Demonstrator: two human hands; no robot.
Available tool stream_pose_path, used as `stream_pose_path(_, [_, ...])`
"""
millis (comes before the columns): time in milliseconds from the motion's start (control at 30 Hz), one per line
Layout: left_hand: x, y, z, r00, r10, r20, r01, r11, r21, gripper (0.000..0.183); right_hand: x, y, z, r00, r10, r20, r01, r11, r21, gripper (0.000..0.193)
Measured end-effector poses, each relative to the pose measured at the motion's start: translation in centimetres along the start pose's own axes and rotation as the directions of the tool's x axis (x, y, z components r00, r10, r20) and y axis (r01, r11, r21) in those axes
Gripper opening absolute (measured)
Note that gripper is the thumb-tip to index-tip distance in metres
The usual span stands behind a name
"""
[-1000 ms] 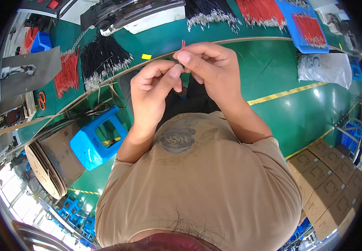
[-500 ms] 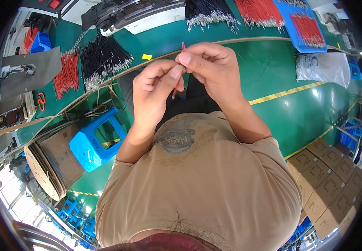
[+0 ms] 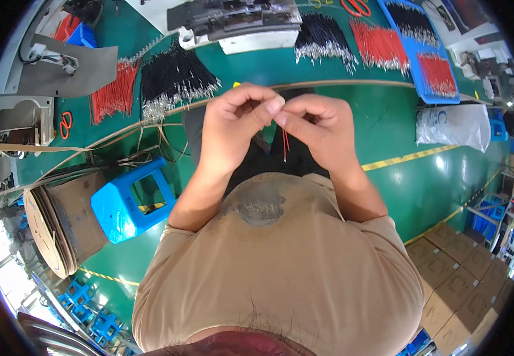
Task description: The person crimps metal terminals onto the ends of individual electrical wires using an industrial crimping machine.
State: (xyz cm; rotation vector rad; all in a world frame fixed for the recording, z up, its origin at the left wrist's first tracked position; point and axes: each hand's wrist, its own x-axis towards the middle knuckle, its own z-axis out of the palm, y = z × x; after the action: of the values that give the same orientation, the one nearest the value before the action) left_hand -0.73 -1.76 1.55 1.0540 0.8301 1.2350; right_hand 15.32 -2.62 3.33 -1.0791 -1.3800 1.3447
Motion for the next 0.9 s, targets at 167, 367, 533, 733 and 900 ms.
stream_pose_path(167, [0.0, 0.1, -0.2, 0.999, -0.009, -0.046, 0.005, 0.997, -0.082, 0.006, 0.6, 0.2, 0.2, 0.997, -0.058, 0.054, 0.062, 0.996, -0.061, 0.007])
stream_pose_path(367, [1.6, -0.7, -0.4, 0.993, -0.018, -0.113, -0.007, 0.977, -0.213, 0.008, 3.5, 0.4, 0.3, 0.987, -0.161, 0.023, 0.161, 0.950, -0.269, 0.008])
stream_pose_path(533, [3.1, -0.9, 0.1, 0.984, -0.033, -0.173, -0.025, 0.947, -0.321, 0.021, 7.4, -0.3, 0.3, 0.957, -0.227, -0.179, 0.173, 0.946, -0.273, 0.010])
stream_pose_path(733, [2.4, -1.7, -0.1, 0.993, -0.068, -0.099, 0.037, 0.957, -0.289, 0.020, 10.7, -0.8, -0.1, 0.946, -0.180, -0.269, 0.109, 0.960, -0.257, 0.013])
stream_pose_path(900, [2.1, -1.8, -0.2, 0.993, -0.086, -0.085, 0.059, 0.958, -0.279, 0.018, 10.9, -0.8, -0.2, 0.945, -0.186, -0.268, 0.135, 0.971, -0.196, 0.014])
